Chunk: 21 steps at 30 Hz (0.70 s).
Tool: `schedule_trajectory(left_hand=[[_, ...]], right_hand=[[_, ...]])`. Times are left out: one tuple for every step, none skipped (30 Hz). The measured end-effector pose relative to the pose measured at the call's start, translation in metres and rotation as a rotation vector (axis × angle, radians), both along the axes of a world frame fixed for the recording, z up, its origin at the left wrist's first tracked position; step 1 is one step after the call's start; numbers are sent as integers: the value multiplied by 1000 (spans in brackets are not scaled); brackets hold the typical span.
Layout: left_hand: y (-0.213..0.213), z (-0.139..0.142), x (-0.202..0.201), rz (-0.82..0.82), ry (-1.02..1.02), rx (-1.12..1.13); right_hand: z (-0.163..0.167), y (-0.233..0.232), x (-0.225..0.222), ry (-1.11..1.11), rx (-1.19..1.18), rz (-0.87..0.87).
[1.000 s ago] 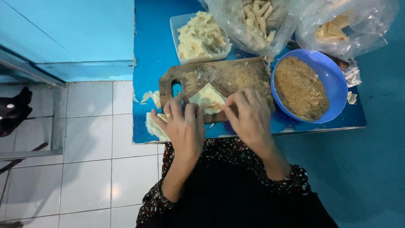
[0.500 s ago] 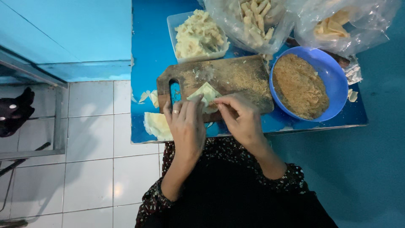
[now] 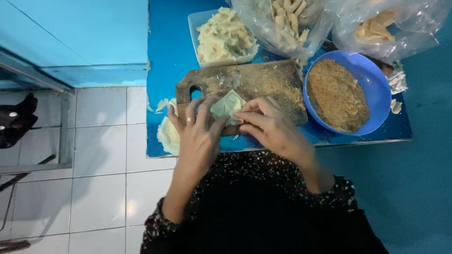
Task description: The person folds thin square dough wrappers on a wooden cutting board, pressing and shaping them by hand, and repeatedly reaches into a blue bowl of brown mixture to add filling before folding the wrappers closed. Folded pieces are set aside on the board and table while more wrappers are taken from a stack.
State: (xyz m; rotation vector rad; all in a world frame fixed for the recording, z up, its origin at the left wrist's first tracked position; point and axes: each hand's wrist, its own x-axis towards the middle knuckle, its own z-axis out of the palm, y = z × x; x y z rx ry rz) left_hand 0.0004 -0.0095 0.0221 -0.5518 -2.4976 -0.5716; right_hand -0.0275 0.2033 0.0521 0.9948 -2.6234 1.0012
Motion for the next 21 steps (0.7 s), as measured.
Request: schedule_trajectory(left_hand=[[-2, 2, -1, -16, -2, -50], [-2, 2, -4, -34, -4, -27], [-1, 2, -9, -51, -4, -5], [0, 2, -13, -67, -1, 17], [1, 2, -18, -64, -23, 32], [2, 1, -23, -63, -44, 47], [2, 0, -25, -64, -68, 63], [0, -1, -26, -92, -79, 92], [-3, -2, -25, -119, -92, 123], [-5, -3, -26, -147, -102, 153], [-5, -5, -27, -135, -106, 167], [-4, -6, -27, -121, -112, 180], [-4, -8, -27, -104, -118, 193], [-2, -9, -29, -74, -138, 215], [2, -10, -32, -43, -153, 238], [4, -10, -34, -13, -169, 260], [5, -10, -35, 10, -176, 277], [6, -10, -35, 30, -185, 294], [7, -9, -35, 49, -197, 311], [7, -8, -35, 33, -168, 278], [7, -7, -33, 16, -138, 246]], right_hand=[[3, 1, -2, -28, 18, 29], [4, 2, -4, -19, 22, 31], [5, 1, -4, -9, 26, 35], [5, 1, -5, 4, 29, 39], [4, 0, -5, 49, 50, 20], [2, -2, -6, 95, 71, -1], [0, -3, -6, 138, 91, -24], [-2, -4, -7, 162, 95, -37], [-5, -4, -10, 186, 99, -50], [-7, -4, -14, 212, 104, -62], [-9, -4, -19, 164, 82, -65], [-11, -4, -25, 114, 59, -66], [-12, -3, -30, 63, 36, -64], [-13, -3, -33, -36, -9, -61], [-14, -3, -36, -132, -53, -56], [-15, -3, -38, -228, -97, -51], [-16, -4, -38, -185, -81, -54], [-17, -5, -36, -144, -66, -59], [-18, -5, -34, -105, -49, -67], [-19, -6, -32, -77, -35, -91], [-20, -6, -29, -48, -20, -116]])
